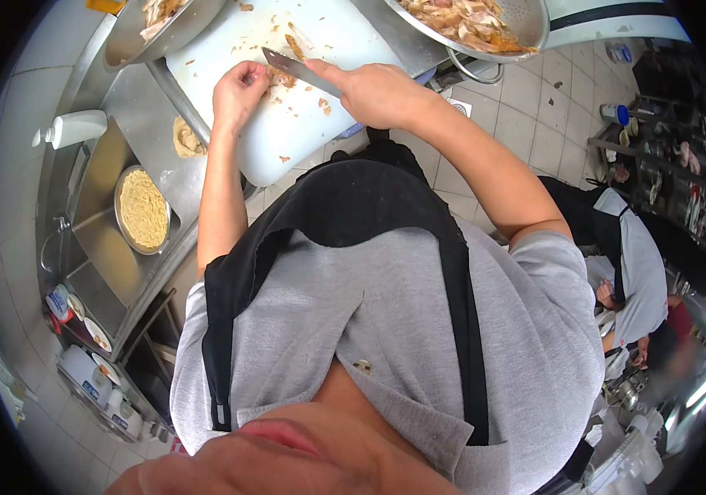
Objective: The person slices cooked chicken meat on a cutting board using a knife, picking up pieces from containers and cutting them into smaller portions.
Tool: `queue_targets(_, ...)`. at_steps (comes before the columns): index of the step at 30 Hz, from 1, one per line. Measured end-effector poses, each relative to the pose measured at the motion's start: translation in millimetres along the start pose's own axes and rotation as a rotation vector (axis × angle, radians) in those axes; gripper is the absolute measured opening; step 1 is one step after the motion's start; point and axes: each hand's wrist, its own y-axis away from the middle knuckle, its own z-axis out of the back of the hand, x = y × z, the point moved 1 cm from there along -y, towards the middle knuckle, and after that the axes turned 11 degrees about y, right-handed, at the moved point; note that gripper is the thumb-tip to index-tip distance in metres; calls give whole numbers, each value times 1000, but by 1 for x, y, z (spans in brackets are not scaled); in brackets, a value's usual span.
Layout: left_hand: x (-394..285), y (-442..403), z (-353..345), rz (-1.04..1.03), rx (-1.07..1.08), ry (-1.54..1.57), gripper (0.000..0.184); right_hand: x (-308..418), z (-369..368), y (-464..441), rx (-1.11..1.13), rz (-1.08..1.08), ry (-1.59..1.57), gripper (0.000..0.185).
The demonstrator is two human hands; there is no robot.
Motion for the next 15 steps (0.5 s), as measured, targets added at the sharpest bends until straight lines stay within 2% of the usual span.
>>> queue_targets(3, 4, -2, -3, 2, -9, -9, 26, 3, 6, -2, 37, -16, 12, 84)
queue_targets(5, 6, -3, -3, -35, -13, -7, 24, 3, 8, -3, 40, 2, 12, 75)
queue_targets(9, 5, -5, -2, -20, 1, -20, 24, -4, 6, -12, 72, 8, -16, 76)
queue_targets(11, 4, -5, -1, -1, 12, -49, 24, -5, -3, -19, 20, 12, -43, 83)
queue_targets(15, 2, -4, -3, -1, -7, -40, 25, -1, -19, -42, -21, -9, -86, 84)
